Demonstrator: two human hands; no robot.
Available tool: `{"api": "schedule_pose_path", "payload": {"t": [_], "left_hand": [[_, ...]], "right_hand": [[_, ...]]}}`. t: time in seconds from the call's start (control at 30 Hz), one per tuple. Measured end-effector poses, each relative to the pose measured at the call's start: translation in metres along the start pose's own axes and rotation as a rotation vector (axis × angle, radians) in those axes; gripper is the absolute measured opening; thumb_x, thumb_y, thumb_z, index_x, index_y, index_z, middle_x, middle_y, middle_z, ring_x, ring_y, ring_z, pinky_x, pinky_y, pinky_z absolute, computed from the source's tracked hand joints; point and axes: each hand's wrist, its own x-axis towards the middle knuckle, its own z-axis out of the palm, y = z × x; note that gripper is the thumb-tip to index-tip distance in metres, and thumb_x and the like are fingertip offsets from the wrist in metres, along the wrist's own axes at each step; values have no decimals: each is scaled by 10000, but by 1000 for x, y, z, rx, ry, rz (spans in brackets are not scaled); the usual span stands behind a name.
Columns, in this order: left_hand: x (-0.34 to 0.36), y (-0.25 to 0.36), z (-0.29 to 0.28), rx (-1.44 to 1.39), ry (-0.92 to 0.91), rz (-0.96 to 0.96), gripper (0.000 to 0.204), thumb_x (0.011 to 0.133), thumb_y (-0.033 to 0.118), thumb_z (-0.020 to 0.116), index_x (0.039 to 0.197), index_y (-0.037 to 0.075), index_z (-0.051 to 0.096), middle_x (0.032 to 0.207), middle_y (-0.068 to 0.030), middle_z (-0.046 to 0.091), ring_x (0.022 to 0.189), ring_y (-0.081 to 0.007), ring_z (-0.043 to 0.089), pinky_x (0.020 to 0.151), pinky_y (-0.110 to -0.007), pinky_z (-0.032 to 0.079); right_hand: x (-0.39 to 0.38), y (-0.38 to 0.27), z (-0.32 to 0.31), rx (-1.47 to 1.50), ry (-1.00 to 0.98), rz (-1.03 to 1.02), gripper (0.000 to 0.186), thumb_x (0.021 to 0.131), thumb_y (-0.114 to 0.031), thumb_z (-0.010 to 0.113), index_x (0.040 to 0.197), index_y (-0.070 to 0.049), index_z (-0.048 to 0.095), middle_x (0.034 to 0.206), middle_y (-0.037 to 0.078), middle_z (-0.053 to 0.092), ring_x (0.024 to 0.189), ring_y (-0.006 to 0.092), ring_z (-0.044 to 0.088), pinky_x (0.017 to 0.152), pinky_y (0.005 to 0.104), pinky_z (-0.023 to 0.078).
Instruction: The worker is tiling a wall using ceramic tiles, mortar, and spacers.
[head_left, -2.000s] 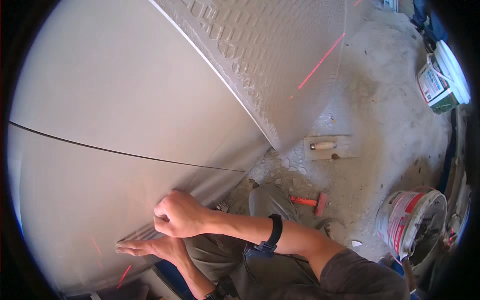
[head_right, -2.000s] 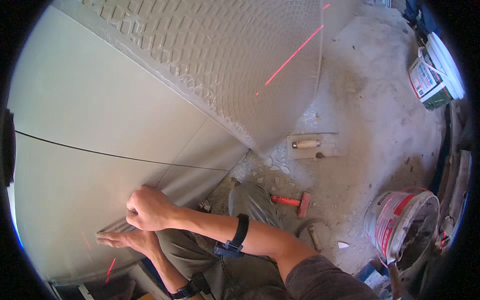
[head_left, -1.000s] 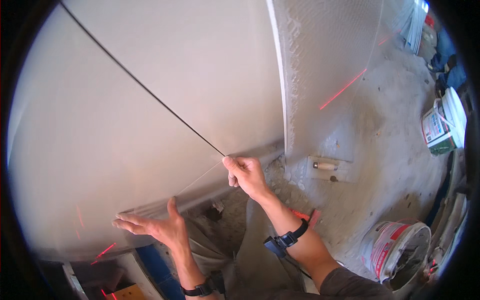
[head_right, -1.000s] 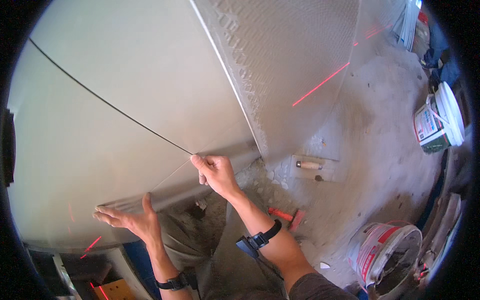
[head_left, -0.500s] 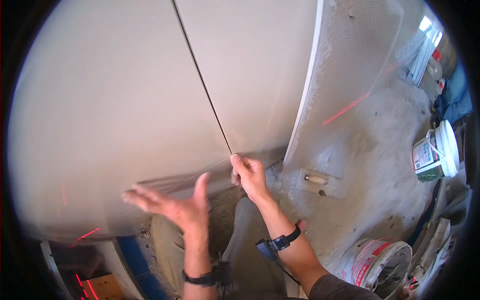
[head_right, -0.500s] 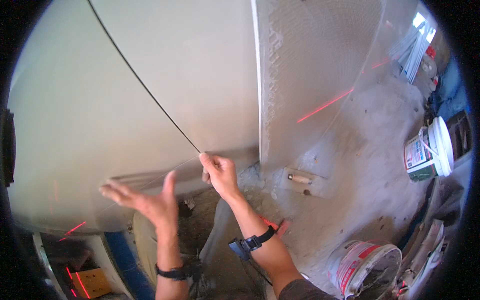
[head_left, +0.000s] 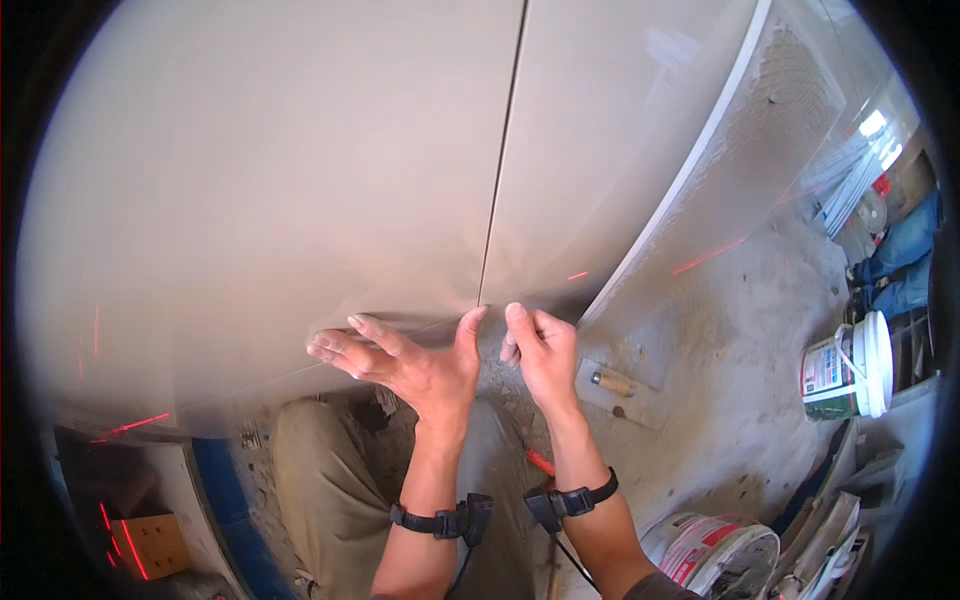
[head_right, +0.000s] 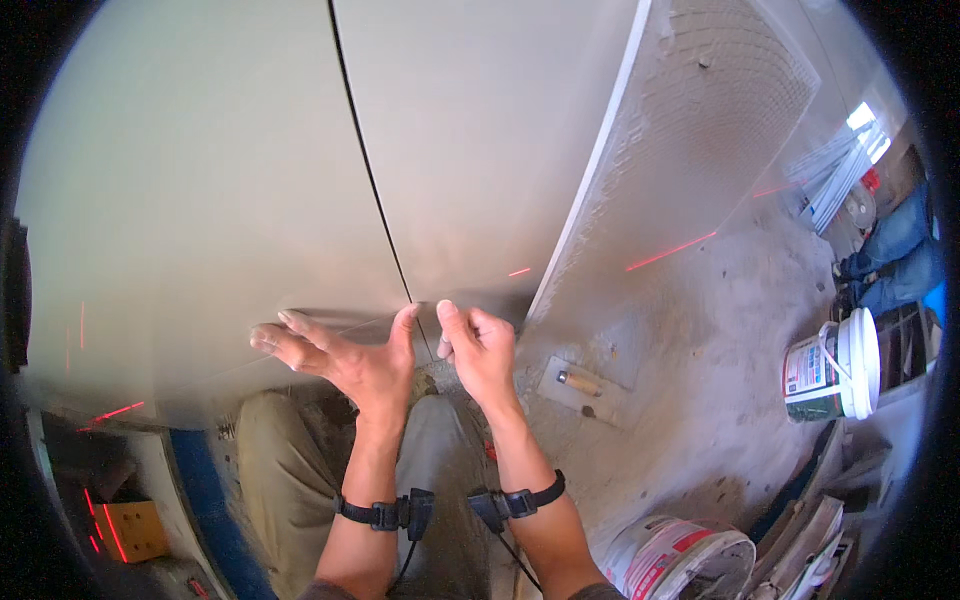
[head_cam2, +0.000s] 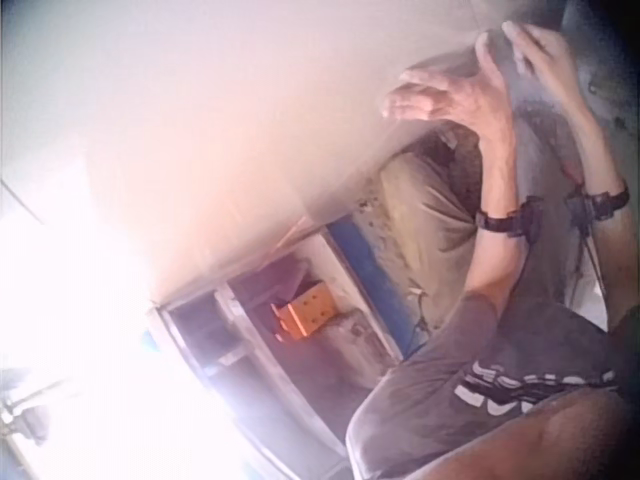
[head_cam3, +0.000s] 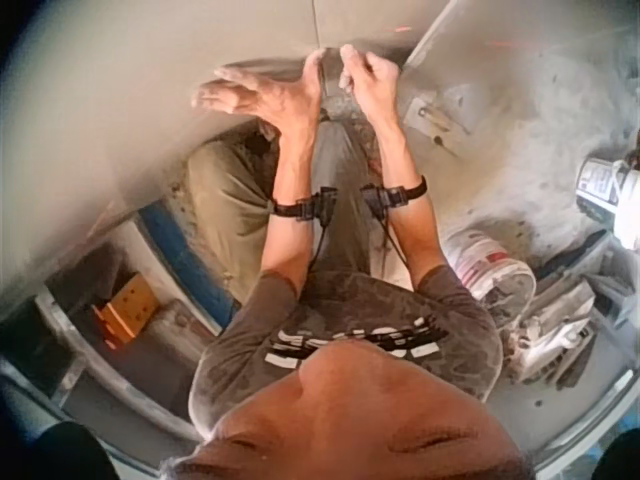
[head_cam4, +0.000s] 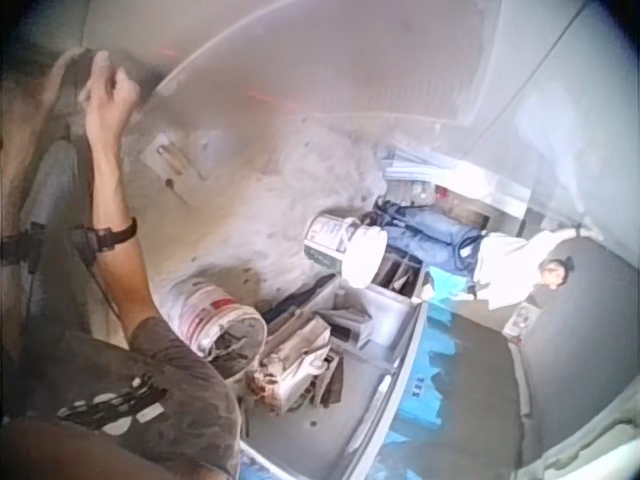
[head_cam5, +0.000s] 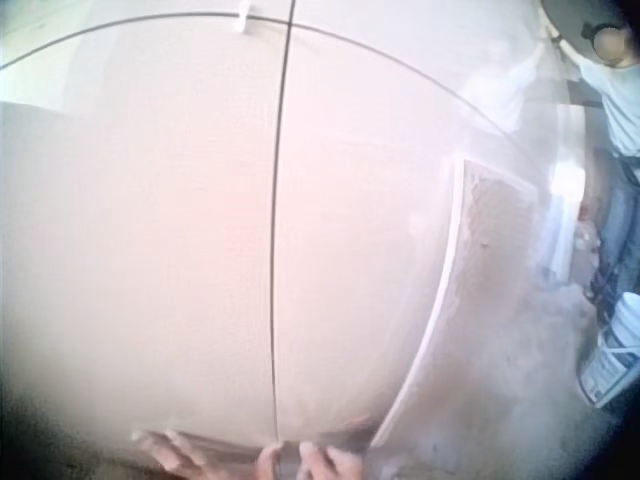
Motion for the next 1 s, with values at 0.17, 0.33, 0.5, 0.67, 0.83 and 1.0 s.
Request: {"api": "schedule_pose_path", "payload": {"t": [0.17, 0.33, 0.5, 0.67, 0.83, 1.0], "left_hand": [[-7, -2, 2, -7, -10, 0, 1248, 782, 591, 795, 1603, -14, 76, 1618, -331, -10, 1489, -567, -52, 1152, -756, 93], [-4, 2, 0, -30, 8, 17, 1211, 795, 564, 792, 1607, -2, 94, 1615, -328, 26, 1488, -571, -31, 1152, -753, 105], [-4, -7, -7, -28, 4, 34, 1187, 797, 546, 802, 1613, 23, 116, 1611, -325, 44, 1485, -572, 4, 1147, -753, 126], [-9, -24, -13, 13, -33, 99, 1169, 786, 505, 837, 1606, 34, 150, 1617, -284, 81, 1478, -571, 65, 1147, -734, 175], [-6, -39, -21, 55, -54, 106, 1215, 760, 472, 874, 1603, 30, 119, 1624, -295, 57, 1500, -536, 54, 1179, -685, 159], [-13, -57, -14, 44, -68, 86, 1220, 757, 442, 886, 1607, 38, 109, 1627, -300, 33, 1509, -526, 33, 1185, -675, 161]], "right_hand": [[8, -4, 19, 5, -65, -12, 481, 968, -383, 718, 671, -17, 620, 591, -8, 566, 545, 63, 533, 489, 248, 413], [7, -2, 22, 6, -41, -1, 484, 966, -394, 718, 688, -5, 637, 606, -6, 585, 552, 68, 547, 496, 250, 434], [5, 7, 30, 62, -38, 4, 506, 961, -421, 717, 678, -11, 635, 606, 2, 600, 543, 70, 548, 487, 249, 428], [4, 11, 27, 10, -40, 40, 535, 954, -464, 711, 641, -43, 602, 578, 14, 598, 530, 69, 537, 485, 246, 415], [5, 18, 26, 51, -20, 50, 539, 955, -473, 705, 635, -56, 588, 576, 18, 602, 522, 70, 532, 492, 242, 419], [12, 35, 25, 31, -24, 77, 527, 953, -471, 710, 644, -61, 592, 580, 22, 604, 524, 71, 536, 496, 240, 421]]}}
